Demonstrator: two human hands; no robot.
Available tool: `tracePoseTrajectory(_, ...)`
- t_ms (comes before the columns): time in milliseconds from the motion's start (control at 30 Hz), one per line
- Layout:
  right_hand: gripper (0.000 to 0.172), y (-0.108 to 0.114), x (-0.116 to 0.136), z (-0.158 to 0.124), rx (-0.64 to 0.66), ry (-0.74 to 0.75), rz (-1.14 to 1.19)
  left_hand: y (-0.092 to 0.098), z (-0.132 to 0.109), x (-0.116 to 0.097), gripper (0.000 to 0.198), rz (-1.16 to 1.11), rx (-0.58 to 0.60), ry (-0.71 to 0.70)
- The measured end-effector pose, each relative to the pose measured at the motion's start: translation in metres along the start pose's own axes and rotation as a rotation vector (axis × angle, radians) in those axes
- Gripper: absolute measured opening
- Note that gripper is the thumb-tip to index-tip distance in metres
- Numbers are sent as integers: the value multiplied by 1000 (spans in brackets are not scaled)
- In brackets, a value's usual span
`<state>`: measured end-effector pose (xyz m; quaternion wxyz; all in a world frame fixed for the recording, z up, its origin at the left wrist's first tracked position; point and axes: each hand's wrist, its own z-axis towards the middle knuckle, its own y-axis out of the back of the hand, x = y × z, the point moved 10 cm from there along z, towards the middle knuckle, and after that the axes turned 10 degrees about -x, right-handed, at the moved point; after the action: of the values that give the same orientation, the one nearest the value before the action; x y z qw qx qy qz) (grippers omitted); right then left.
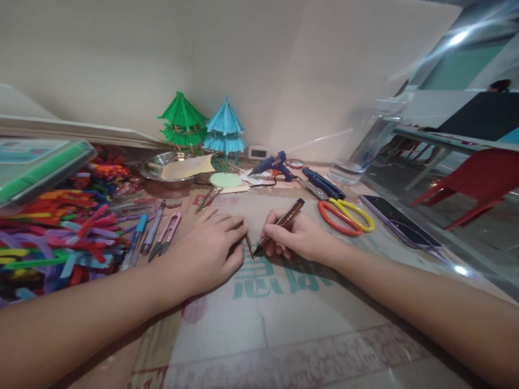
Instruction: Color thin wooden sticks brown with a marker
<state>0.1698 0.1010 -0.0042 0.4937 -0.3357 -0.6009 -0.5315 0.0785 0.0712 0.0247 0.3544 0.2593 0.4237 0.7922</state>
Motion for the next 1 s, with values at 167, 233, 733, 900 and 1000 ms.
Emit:
tracePoseTrajectory(167,18,-1,0,0,12,7,-1,1,0,0,40,-3,-5,-2)
tracePoseTrajectory(233,18,1,0,0,-11,6,11,1,0,0,40,3,-5,-2)
tracePoseTrajectory(733,18,0,1,0,-3,4,11,5,2,-3,36,21,-29,-19)
tracePoseTrajectory(900,18,5,2,2,-63,8,12,3,1,-1,37,17,-17,-16)
tracePoseTrajectory(1000,19,4,2,3,-56,15,16,2,1,0,39,12,-7,-7)
